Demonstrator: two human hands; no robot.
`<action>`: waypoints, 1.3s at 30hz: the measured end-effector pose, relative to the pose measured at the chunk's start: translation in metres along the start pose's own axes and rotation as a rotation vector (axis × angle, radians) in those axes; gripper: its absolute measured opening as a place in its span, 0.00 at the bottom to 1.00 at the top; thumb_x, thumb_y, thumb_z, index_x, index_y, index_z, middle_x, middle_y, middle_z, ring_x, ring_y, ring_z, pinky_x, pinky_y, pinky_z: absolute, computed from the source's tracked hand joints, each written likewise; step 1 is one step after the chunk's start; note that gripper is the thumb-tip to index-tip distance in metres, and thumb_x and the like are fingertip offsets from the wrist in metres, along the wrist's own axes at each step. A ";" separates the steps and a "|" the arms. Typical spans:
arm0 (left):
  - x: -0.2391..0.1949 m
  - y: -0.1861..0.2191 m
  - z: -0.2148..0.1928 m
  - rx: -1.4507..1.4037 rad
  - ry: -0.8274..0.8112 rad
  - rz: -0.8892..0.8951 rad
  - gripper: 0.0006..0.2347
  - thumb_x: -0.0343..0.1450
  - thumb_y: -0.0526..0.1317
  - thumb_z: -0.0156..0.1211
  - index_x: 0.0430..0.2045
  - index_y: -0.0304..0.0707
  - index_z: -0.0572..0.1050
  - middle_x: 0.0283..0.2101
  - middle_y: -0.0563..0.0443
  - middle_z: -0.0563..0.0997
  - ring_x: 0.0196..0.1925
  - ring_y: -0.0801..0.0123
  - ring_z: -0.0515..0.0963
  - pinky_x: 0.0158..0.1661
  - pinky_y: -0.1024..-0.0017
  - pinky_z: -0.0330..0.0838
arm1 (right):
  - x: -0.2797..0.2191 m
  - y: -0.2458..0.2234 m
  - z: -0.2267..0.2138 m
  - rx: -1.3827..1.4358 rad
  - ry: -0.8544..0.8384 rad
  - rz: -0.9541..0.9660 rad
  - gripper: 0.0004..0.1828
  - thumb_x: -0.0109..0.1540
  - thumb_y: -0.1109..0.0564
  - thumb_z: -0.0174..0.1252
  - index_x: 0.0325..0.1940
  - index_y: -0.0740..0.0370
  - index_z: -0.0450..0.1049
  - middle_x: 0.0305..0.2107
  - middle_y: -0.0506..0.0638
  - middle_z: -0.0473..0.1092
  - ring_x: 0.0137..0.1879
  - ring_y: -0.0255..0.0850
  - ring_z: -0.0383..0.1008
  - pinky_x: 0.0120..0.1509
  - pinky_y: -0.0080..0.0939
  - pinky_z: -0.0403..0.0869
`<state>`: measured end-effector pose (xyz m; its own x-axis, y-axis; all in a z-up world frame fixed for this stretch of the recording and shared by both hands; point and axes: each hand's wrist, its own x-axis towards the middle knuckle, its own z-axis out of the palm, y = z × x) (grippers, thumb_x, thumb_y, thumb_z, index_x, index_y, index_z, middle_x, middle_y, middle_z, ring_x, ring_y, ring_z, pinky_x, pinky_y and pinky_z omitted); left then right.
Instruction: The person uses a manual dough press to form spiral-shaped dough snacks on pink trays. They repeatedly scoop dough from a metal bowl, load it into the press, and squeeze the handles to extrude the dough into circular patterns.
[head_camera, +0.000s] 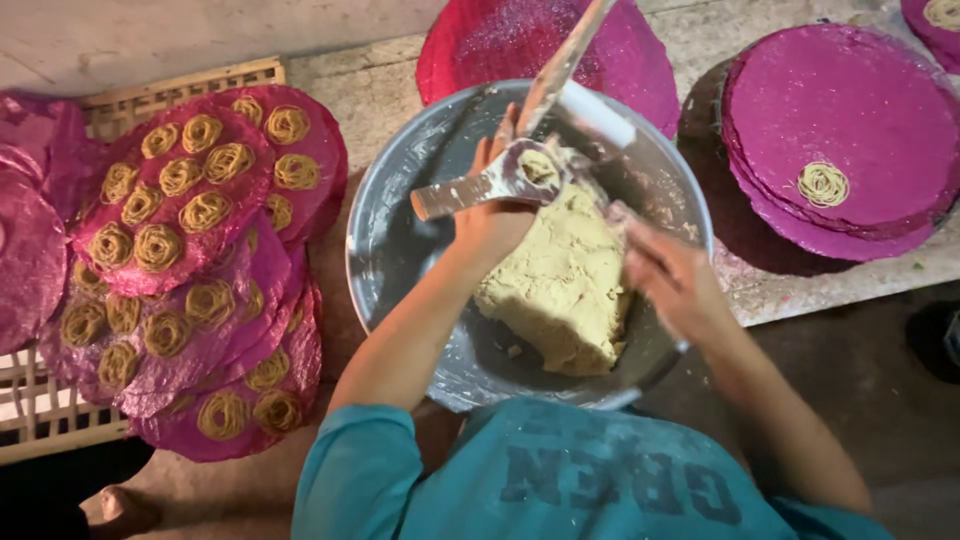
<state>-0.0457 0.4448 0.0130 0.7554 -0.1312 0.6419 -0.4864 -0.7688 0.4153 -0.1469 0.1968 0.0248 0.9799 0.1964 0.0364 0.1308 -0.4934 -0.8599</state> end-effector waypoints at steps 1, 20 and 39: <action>-0.002 0.001 0.002 -0.157 -0.098 -0.128 0.44 0.60 0.45 0.73 0.71 0.43 0.52 0.54 0.39 0.74 0.52 0.49 0.77 0.50 0.60 0.75 | 0.008 0.004 -0.002 -0.011 0.047 -0.071 0.22 0.69 0.64 0.53 0.68 0.67 0.69 0.54 0.65 0.74 0.53 0.43 0.74 0.55 0.37 0.73; 0.003 0.001 -0.009 -0.098 -0.362 -0.062 0.46 0.54 0.45 0.70 0.71 0.47 0.54 0.50 0.47 0.74 0.45 0.54 0.81 0.44 0.64 0.79 | 0.008 -0.096 -0.027 -1.165 0.008 -0.396 0.24 0.66 0.59 0.54 0.67 0.50 0.76 0.32 0.50 0.74 0.31 0.47 0.77 0.31 0.45 0.74; -0.035 0.012 0.053 -1.561 -0.538 -0.747 0.11 0.69 0.37 0.56 0.36 0.26 0.80 0.31 0.45 0.81 0.32 0.68 0.79 0.34 0.69 0.72 | 0.039 -0.004 -0.040 0.710 0.014 -0.489 0.44 0.68 0.30 0.50 0.79 0.49 0.41 0.64 0.54 0.64 0.67 0.45 0.68 0.72 0.54 0.68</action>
<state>-0.0544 0.4066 -0.0387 0.8740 -0.4813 -0.0669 0.3042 0.4345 0.8477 -0.1036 0.1727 0.0501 0.8402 0.2358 0.4883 0.4183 0.2911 -0.8604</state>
